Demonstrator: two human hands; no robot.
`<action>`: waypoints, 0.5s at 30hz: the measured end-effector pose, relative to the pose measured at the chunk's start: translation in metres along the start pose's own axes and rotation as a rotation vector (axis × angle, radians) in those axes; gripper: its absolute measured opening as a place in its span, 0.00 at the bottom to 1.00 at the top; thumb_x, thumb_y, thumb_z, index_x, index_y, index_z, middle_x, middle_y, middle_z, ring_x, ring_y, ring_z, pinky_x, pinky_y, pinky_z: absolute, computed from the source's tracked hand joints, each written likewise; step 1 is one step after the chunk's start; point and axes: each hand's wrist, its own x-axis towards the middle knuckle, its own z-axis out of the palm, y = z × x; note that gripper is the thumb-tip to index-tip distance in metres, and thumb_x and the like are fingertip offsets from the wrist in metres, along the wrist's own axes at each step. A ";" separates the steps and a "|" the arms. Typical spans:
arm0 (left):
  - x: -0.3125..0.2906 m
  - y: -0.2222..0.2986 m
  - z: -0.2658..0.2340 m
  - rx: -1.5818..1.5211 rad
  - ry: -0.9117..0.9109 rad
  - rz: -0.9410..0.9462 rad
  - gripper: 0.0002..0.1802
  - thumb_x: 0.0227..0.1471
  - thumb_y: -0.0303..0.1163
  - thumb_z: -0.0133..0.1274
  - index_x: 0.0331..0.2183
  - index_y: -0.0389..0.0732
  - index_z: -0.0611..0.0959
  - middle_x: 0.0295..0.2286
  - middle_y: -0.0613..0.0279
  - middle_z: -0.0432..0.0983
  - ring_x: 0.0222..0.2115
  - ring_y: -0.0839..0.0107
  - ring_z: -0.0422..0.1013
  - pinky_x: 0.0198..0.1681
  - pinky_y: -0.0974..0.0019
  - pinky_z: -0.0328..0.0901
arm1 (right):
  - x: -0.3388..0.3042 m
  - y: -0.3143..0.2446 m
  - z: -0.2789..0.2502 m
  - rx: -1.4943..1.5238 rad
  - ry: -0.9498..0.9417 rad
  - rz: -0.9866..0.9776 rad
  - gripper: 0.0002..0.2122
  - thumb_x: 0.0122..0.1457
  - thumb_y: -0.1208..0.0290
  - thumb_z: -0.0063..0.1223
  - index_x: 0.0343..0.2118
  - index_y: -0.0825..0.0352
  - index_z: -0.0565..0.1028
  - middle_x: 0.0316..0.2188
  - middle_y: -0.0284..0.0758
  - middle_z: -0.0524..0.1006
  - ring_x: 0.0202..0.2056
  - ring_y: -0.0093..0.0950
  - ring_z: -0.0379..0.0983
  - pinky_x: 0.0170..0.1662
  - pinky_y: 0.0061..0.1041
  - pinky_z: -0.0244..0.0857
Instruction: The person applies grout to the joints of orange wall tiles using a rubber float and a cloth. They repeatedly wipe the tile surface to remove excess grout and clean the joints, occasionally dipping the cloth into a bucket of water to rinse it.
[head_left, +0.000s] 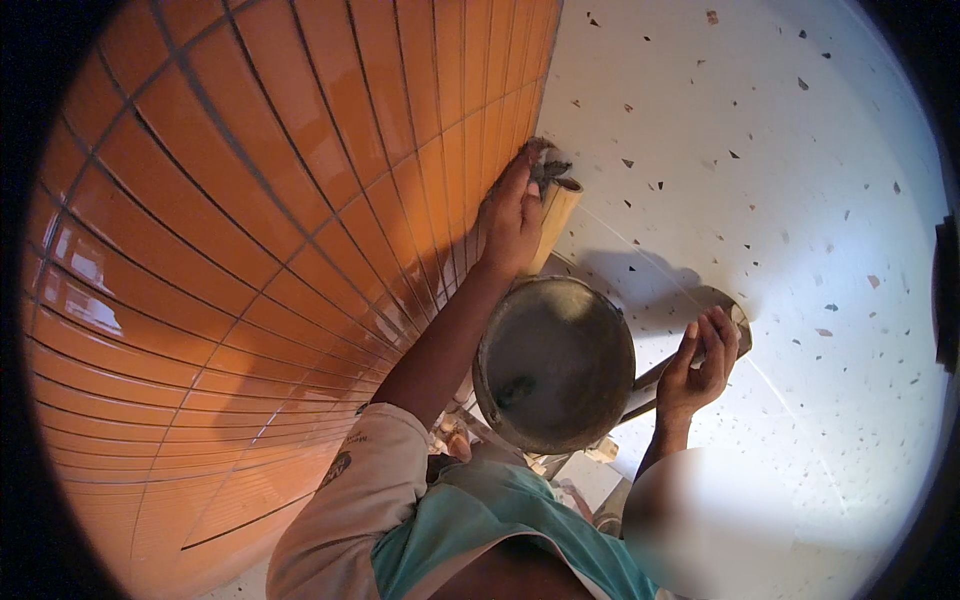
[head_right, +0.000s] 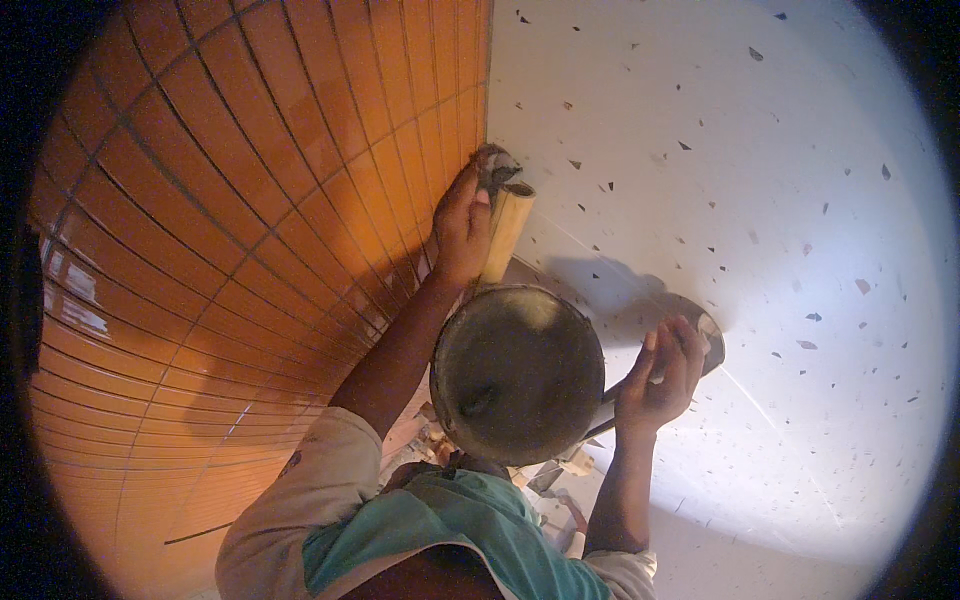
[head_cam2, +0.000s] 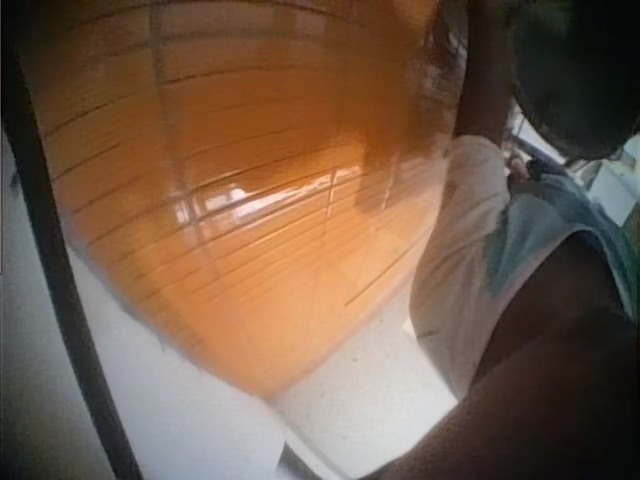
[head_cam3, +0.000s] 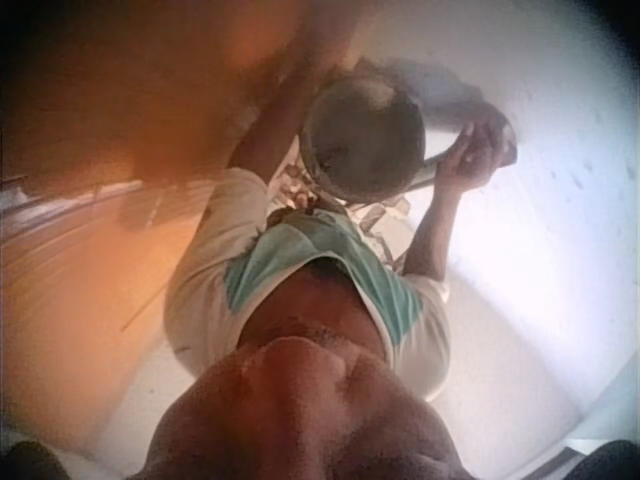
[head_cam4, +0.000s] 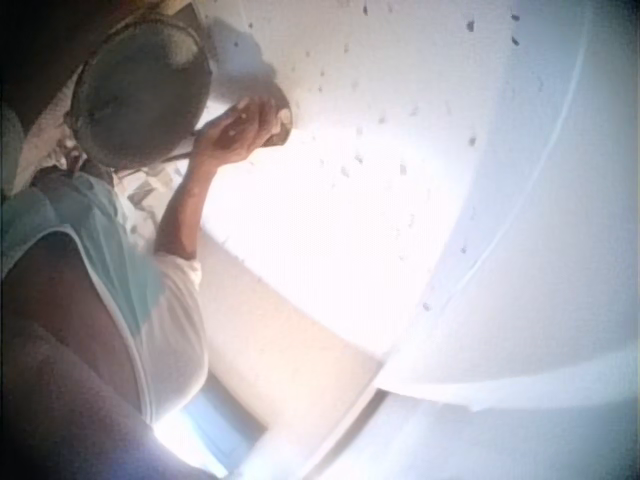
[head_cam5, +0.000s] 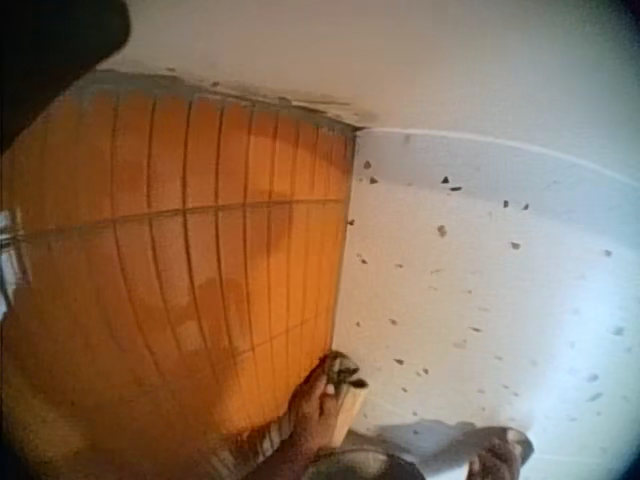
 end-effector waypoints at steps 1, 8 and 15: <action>-0.006 -0.004 -0.001 -0.017 -0.035 -0.072 0.25 0.53 0.19 0.42 0.54 0.35 0.72 0.50 0.44 0.71 0.49 0.52 0.70 0.53 0.58 0.63 | 0.000 0.001 0.000 -0.003 0.001 -0.001 0.05 0.59 0.75 0.56 0.37 0.69 0.78 0.46 0.44 0.75 0.49 0.40 0.73 0.51 0.35 0.67; -0.049 -0.065 -0.023 0.364 -0.408 -0.099 0.19 0.51 0.19 0.44 0.46 0.34 0.79 0.42 0.42 0.76 0.42 0.52 0.74 0.48 0.58 0.66 | 0.000 0.002 0.005 0.048 0.049 -0.008 0.05 0.58 0.76 0.56 0.36 0.70 0.78 0.45 0.43 0.76 0.47 0.39 0.73 0.48 0.33 0.68; -0.060 -0.045 -0.017 0.140 -0.204 -0.448 0.16 0.55 0.25 0.49 0.46 0.33 0.78 0.42 0.44 0.76 0.46 0.56 0.72 0.53 0.58 0.63 | 0.002 0.002 0.001 0.102 0.034 0.056 0.05 0.58 0.77 0.56 0.36 0.72 0.77 0.44 0.44 0.75 0.45 0.39 0.74 0.47 0.32 0.69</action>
